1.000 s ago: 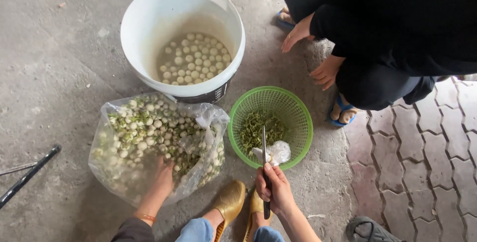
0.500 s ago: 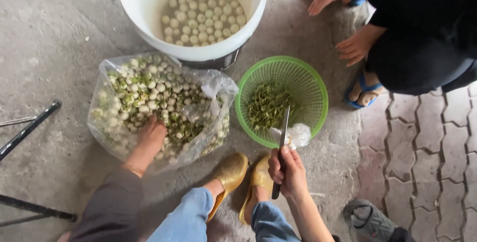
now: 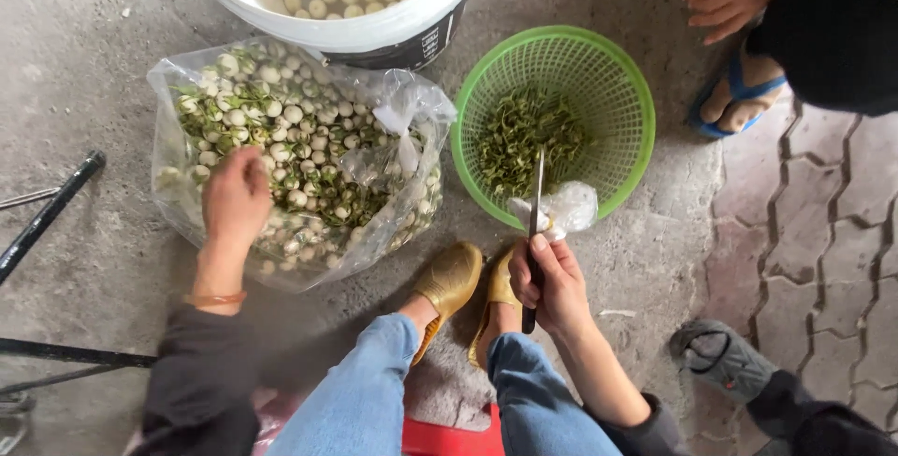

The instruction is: Trimming the stems off small eggplants using a knife and sorting them into a bucket of water.

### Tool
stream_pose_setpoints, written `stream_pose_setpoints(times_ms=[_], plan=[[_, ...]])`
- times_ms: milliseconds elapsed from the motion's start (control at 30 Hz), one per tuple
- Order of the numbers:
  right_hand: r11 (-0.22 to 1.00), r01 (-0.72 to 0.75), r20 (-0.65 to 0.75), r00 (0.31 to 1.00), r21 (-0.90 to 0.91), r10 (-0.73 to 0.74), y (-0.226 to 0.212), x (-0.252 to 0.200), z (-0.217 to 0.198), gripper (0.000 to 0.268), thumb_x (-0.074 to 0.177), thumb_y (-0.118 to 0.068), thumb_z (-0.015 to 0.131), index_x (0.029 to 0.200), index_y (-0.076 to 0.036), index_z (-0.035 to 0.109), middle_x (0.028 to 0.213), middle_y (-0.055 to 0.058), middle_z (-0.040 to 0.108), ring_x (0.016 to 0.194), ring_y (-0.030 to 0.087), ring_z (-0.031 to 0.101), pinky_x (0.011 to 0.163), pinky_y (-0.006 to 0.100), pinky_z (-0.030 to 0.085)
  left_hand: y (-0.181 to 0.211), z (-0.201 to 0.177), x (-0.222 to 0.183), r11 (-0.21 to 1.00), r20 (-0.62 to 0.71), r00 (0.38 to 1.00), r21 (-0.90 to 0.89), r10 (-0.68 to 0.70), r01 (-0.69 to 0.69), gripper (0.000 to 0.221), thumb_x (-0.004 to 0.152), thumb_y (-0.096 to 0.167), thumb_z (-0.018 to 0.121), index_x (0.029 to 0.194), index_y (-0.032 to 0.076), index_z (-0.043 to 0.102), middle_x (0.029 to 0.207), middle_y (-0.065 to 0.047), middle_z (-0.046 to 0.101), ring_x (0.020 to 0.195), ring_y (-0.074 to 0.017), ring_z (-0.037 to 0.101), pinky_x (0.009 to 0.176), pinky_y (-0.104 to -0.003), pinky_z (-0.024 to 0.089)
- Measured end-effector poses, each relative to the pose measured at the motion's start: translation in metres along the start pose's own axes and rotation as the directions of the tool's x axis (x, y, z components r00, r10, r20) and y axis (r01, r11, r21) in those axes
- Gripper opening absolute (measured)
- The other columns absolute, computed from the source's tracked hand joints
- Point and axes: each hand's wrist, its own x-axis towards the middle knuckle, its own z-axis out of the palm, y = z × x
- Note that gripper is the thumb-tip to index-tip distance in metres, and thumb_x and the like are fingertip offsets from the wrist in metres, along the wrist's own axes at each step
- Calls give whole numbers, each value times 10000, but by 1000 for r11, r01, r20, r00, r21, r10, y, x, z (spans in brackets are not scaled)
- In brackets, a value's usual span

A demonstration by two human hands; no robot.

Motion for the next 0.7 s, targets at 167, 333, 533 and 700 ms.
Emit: stream_pose_setpoints(times_ms=[167,333,533,700], plan=[[972,21,70,998,-233,-5,26,-5,0,235,1074,-125,509,876,0,535,537,117,461,300,113,381,224,252,341,111,6,3,-302,209,972,-938,-108,169,169,985,71,668,1146,30,700,1044,-107,737,769,-154,688,624,-240,581],[942,11,217,974,-335,65,-2,-4,43,285,1067,-135,533,821,0,584,526,112,516,355,111,419,304,232,360,197,25,-30,-521,385,890,-723,243,455,295,864,-66,726,1138,13,650,1105,-198,738,939,-314,753,800,-364,663],[867,130,326,944,-481,40,-7,0,29,259,1034,-98,596,792,-20,646,541,94,596,401,119,498,371,235,436,212,53,-45,-420,386,893,-788,231,449,390,745,-88,834,1097,-72,669,1028,-203,756,894,-270,766,774,-383,674],[788,248,345,937,-564,-48,-24,9,25,181,1000,-81,653,833,-17,683,540,67,602,437,104,519,404,227,455,223,38,-44,-319,344,924,-869,165,380,435,699,-73,872,1093,-85,685,986,-197,742,871,-257,764,758,-394,679]])
